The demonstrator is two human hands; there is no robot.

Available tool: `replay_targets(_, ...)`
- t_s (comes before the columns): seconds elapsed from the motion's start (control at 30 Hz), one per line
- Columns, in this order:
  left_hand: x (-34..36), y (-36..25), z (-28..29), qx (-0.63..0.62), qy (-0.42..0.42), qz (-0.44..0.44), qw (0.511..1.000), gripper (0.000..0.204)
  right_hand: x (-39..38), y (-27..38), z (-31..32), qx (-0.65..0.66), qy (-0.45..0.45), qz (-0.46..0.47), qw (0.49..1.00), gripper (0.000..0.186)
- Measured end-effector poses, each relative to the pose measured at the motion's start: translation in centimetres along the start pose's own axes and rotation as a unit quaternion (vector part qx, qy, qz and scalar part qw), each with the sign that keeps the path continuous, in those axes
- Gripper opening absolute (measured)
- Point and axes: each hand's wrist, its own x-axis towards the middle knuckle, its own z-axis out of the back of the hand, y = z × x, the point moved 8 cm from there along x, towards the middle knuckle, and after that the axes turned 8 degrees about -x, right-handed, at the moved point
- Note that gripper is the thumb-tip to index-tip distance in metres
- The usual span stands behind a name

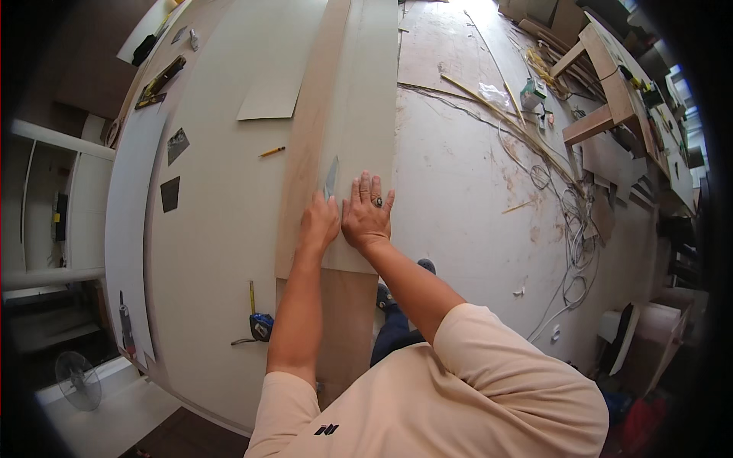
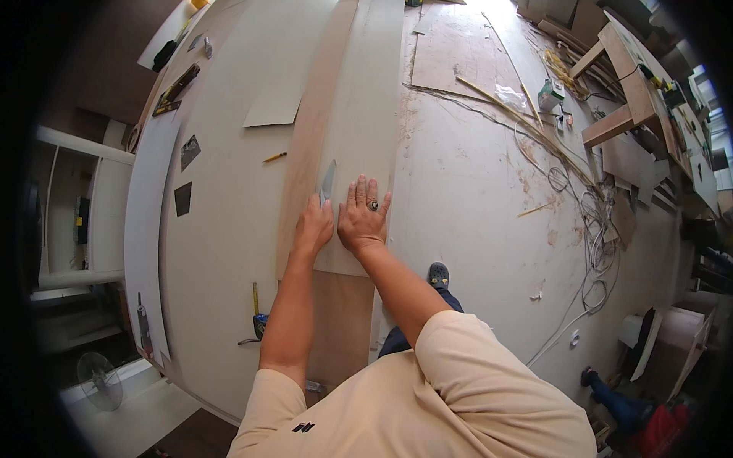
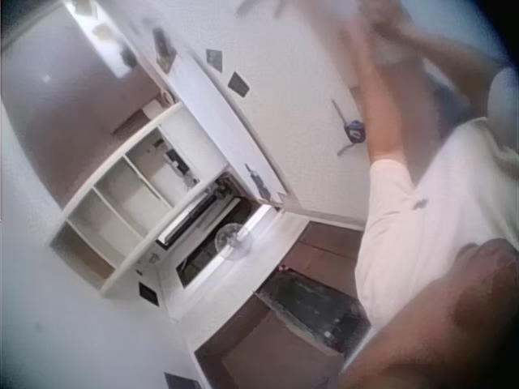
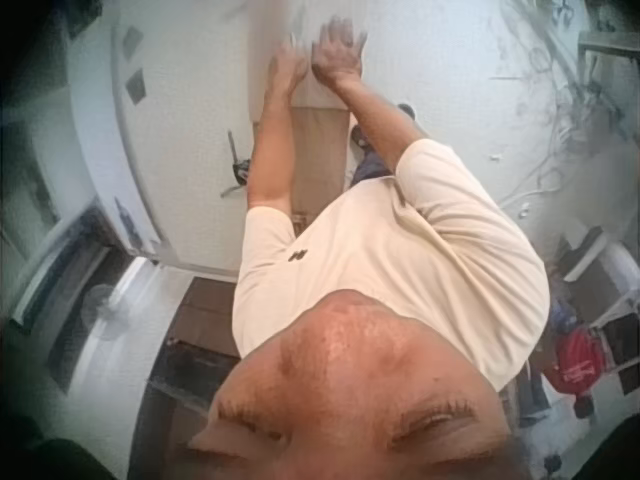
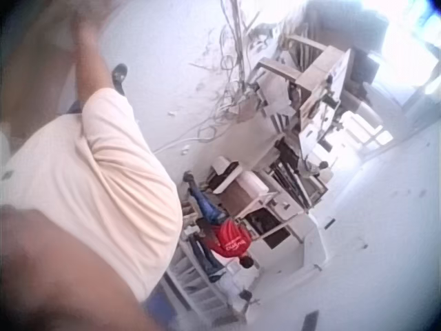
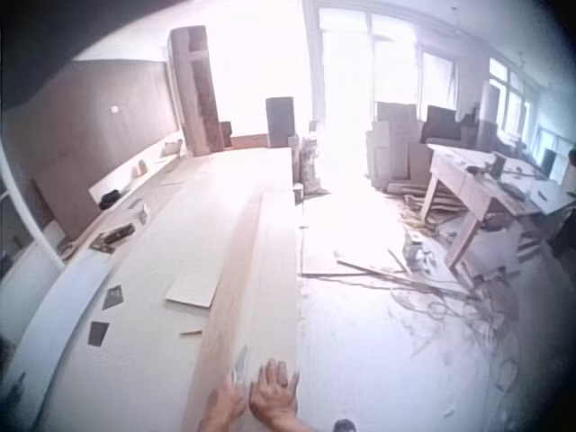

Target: The recorder uses a utility knife to score and cut a wood panel or laminate piece.

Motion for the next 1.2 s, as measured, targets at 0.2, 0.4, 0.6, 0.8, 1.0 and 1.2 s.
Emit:
replay_targets(0.2,3.9,-1.4,-1.1,0.029,0.013,0.010,0.999,0.035,0.1,-0.3,0.1,0.021,0.006,-0.019,1.000,0.058)
replay_targets(0.4,5.4,-1.6,-1.6,0.111,0.022,0.027,0.993,0.037,0.2,0.4,-0.5,0.000,0.006,-0.007,1.000,0.055)
replay_targets(0.6,1.5,-1.0,-1.6,0.135,0.055,0.070,0.987,0.034,0.5,-0.3,-0.6,-0.033,-0.034,-0.007,0.999,0.055)
replay_targets(0.8,-3.1,0.8,-0.9,0.119,0.061,0.078,0.988,0.034,0.4,-0.1,-0.3,-0.051,-0.026,-0.007,0.998,0.054)
replay_targets(1.0,-5.0,1.9,-1.1,0.109,0.055,0.053,0.991,0.032,0.2,0.0,-0.4,-0.027,0.010,-0.017,0.999,0.055)
replay_targets(1.2,-5.7,2.7,-0.9,0.124,0.044,0.037,0.991,0.033,0.0,0.4,-0.8,-0.032,-0.007,-0.012,0.999,0.054)
